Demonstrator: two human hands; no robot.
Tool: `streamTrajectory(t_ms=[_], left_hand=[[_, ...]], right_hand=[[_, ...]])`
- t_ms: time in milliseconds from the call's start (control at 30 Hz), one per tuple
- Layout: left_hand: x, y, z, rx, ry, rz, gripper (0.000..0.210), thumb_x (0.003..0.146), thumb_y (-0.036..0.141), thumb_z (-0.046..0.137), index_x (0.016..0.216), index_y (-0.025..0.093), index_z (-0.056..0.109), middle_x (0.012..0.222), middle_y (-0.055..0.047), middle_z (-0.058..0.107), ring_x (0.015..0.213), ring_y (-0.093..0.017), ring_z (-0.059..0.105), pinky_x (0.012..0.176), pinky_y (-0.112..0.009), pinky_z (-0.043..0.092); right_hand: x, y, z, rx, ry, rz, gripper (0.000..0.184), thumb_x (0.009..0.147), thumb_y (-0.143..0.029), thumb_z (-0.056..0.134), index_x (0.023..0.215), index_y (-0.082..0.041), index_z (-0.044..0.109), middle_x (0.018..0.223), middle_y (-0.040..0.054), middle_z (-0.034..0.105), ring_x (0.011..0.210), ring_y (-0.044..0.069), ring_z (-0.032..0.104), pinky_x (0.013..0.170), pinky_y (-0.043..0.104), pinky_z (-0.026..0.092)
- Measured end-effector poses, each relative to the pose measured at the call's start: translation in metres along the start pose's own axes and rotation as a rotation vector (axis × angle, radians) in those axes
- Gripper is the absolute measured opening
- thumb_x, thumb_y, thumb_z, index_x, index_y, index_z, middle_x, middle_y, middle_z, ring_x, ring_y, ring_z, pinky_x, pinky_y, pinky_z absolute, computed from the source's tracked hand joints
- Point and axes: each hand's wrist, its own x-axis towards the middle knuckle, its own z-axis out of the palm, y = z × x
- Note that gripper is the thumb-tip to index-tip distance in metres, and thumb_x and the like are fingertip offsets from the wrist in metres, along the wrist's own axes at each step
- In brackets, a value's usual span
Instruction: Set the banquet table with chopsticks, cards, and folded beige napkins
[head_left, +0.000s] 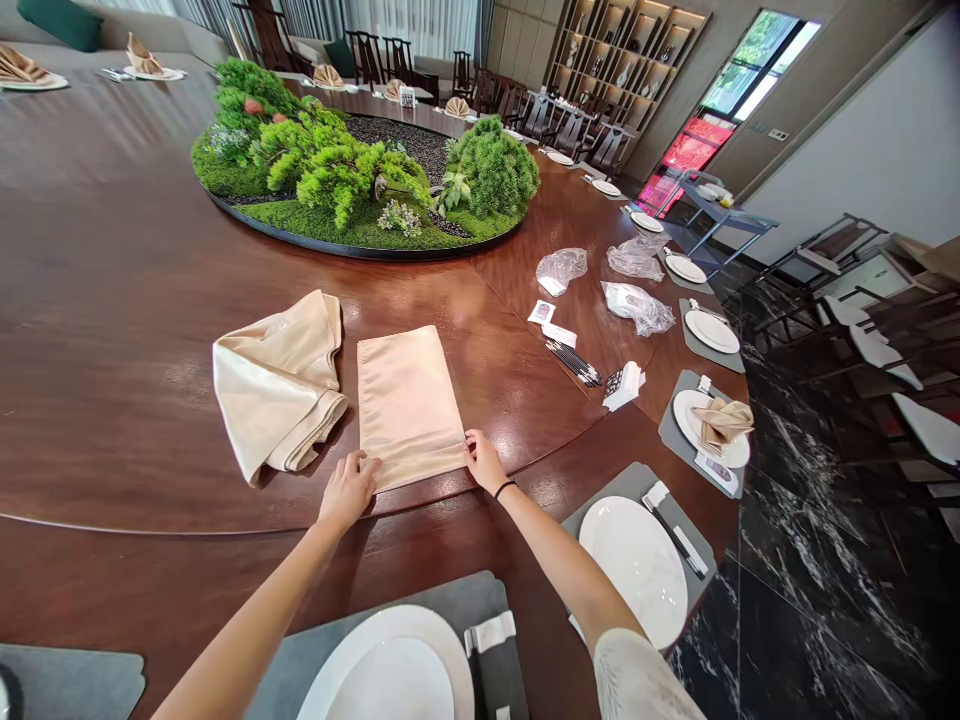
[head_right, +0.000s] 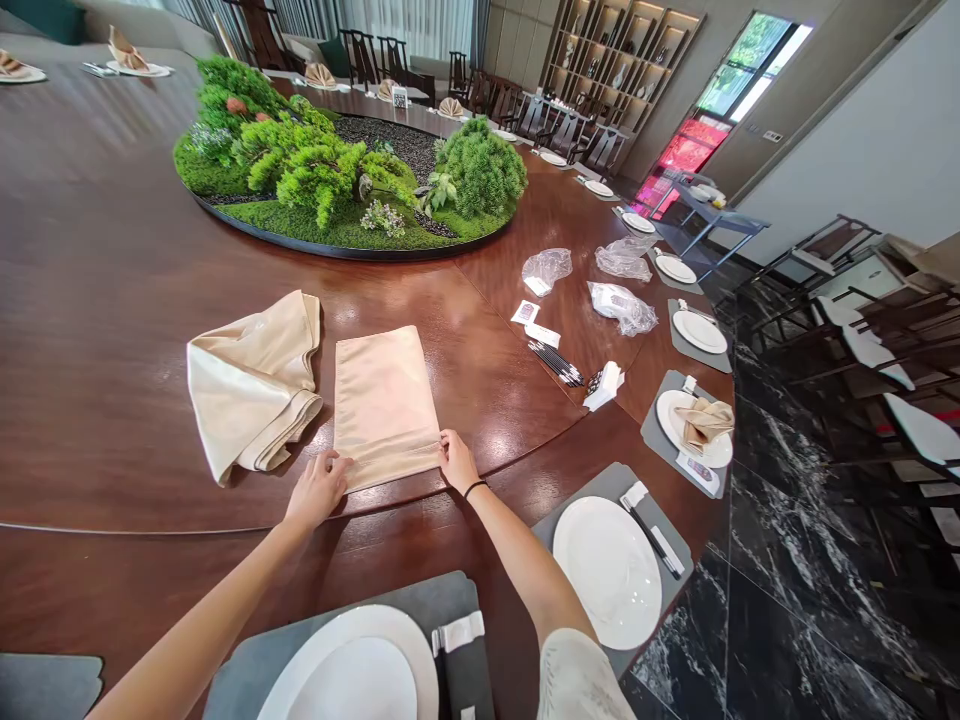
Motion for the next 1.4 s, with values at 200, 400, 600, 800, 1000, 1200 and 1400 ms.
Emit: streamTrajectory(t_ms=[200, 400, 600, 800, 1000, 1200, 1400], left_hand=[[0.003, 0.017, -0.007, 0.087, -0.031, 0.289, 0.024, 0.091, 0.032, 0.045, 0.107, 0.022, 0.06, 0.116, -0.012, 0.057, 0.111, -0.031, 0.046, 0.09, -0.044, 0.038], [0.018, 0.01, -0.008, 0.123, -0.078, 0.366, 0.02, 0.088, 0.017, 0.046, 0.102, 0.018, 0.059, 0.102, -0.012, 0.059, 0.101, -0.028, 0.051, 0.088, -0.039, 0.04], [0.007, -0.017, -0.027, -0.167, -0.201, 0.368, 0.018, 0.087, 0.012, 0.039, 0.093, 0.019, 0.055, 0.099, -0.009, 0.06, 0.097, -0.023, 0.054, 0.087, -0.034, 0.042], [-0.011, -0.032, -0.038, -0.623, -0.408, 0.107, 0.015, 0.089, 0.034, 0.042, 0.089, 0.021, 0.049, 0.073, 0.002, 0.056, 0.07, -0.016, 0.054, 0.069, -0.027, 0.042], [0.039, -0.046, -0.044, -0.417, -0.275, 0.162, 0.008, 0.082, 0.022, 0.048, 0.079, 0.02, 0.054, 0.084, -0.004, 0.061, 0.081, -0.02, 0.055, 0.076, -0.031, 0.043], [0.051, -0.023, -0.052, 0.116, -0.277, 0.499, 0.022, 0.07, 0.014, 0.059, 0.091, 0.018, 0.065, 0.114, -0.016, 0.057, 0.113, -0.033, 0.045, 0.095, -0.046, 0.033], [0.04, 0.01, -0.041, 0.189, -0.178, 0.449, 0.038, 0.086, 0.047, 0.047, 0.098, 0.015, 0.065, 0.118, -0.018, 0.054, 0.111, -0.035, 0.044, 0.095, -0.051, 0.031]], right_hand=[[-0.007, -0.032, -0.003, -0.359, -0.135, -0.496, 0.041, 0.084, -0.022, 0.058, 0.125, -0.018, 0.052, 0.135, 0.0139, 0.05, 0.131, 0.028, 0.039, 0.107, 0.048, 0.03], [0.02, -0.003, 0.002, -0.357, -0.245, -0.563, 0.03, 0.091, -0.01, 0.047, 0.111, -0.022, 0.065, 0.124, 0.0053, 0.064, 0.122, 0.019, 0.053, 0.106, 0.04, 0.034], [0.022, 0.017, -0.012, 0.032, -0.295, -0.253, 0.032, 0.086, -0.008, 0.049, 0.101, -0.025, 0.072, 0.105, 0.0007, 0.072, 0.1, 0.016, 0.065, 0.092, 0.029, 0.046], [0.006, 0.016, -0.013, 0.385, -0.57, 0.027, 0.021, 0.079, -0.024, 0.064, 0.097, -0.019, 0.072, 0.081, 0.0008, 0.072, 0.071, 0.016, 0.064, 0.068, 0.026, 0.05], [0.045, 0.0, -0.003, 0.199, -0.194, -0.118, 0.023, 0.08, -0.008, 0.053, 0.09, -0.02, 0.071, 0.089, 0.0025, 0.069, 0.085, 0.017, 0.062, 0.081, 0.031, 0.048], [0.049, -0.007, -0.014, -0.257, -0.264, -0.546, 0.028, 0.084, -0.004, 0.052, 0.097, -0.023, 0.068, 0.124, 0.0055, 0.06, 0.118, 0.02, 0.049, 0.096, 0.037, 0.039], [0.022, -0.021, -0.027, -0.394, -0.302, -0.571, 0.043, 0.077, -0.01, 0.059, 0.119, -0.02, 0.057, 0.137, 0.0112, 0.051, 0.135, 0.025, 0.035, 0.107, 0.046, 0.028]])
